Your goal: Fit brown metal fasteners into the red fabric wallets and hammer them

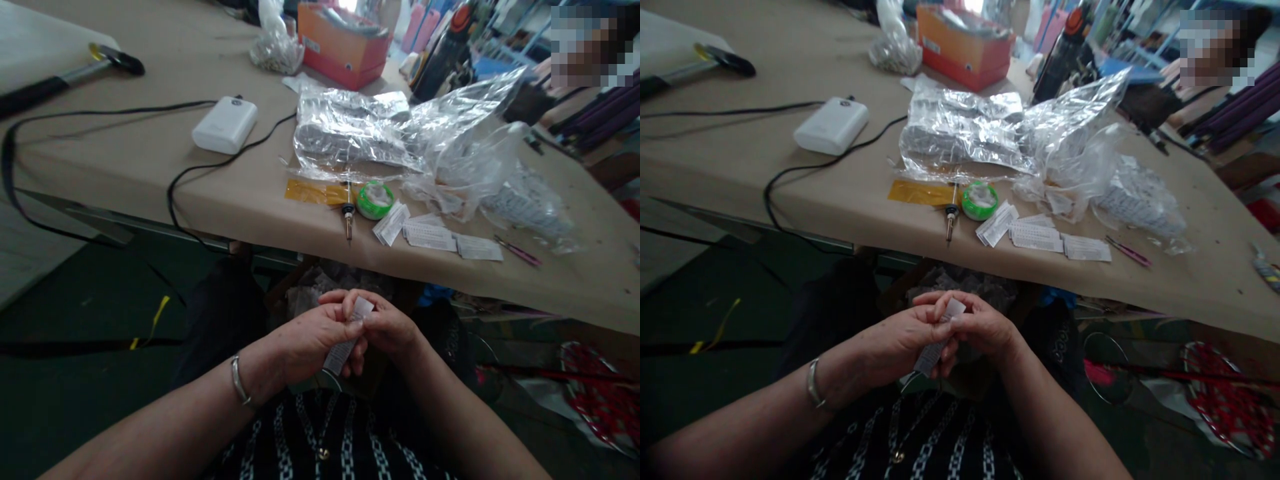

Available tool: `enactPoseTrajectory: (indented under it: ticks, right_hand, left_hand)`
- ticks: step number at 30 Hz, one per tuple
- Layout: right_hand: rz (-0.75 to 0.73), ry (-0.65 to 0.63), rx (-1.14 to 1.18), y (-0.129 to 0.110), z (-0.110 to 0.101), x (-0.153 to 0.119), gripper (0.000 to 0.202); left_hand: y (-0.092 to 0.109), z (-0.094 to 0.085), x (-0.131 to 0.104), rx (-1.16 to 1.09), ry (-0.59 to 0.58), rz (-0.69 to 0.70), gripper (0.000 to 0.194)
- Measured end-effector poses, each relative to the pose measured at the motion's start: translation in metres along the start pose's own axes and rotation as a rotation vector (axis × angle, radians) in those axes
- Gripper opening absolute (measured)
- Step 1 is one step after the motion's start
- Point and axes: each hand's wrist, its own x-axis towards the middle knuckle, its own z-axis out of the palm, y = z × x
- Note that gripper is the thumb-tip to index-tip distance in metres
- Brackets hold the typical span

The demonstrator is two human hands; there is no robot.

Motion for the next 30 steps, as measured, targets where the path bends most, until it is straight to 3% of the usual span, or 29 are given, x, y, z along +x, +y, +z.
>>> enactPoseTrajectory:
  ticks: [5,10,13,16,30]
  right_hand:
    - [-0.046,0.082,-0.105,0.003,0.001,-0.001,0.026]
    - [-0.306,0.398,-0.707,-0.007,0.007,-0.01,0.038]
    - [-0.446,0.432,-1.08,-0.012,0.01,-0.013,0.035]
    - [-0.463,0.434,-1.28,-0.013,0.012,-0.014,0.033]
    - [-0.447,0.457,-1.335,-0.008,0.012,-0.01,0.031]
  left_hand:
    - [-0.003,-0.004,0.003,-0.043,0.033,0.035,0.024]
    - [0.003,-0.006,0.003,-0.104,0.109,0.062,0.029]
    - [0.003,-0.006,0.003,-0.084,0.125,0.057,0.029]
    - [0.001,-0.006,0.004,-0.067,0.139,0.059,0.028]
    - [0.001,-0.009,0.004,-0.065,0.143,0.06,0.029]
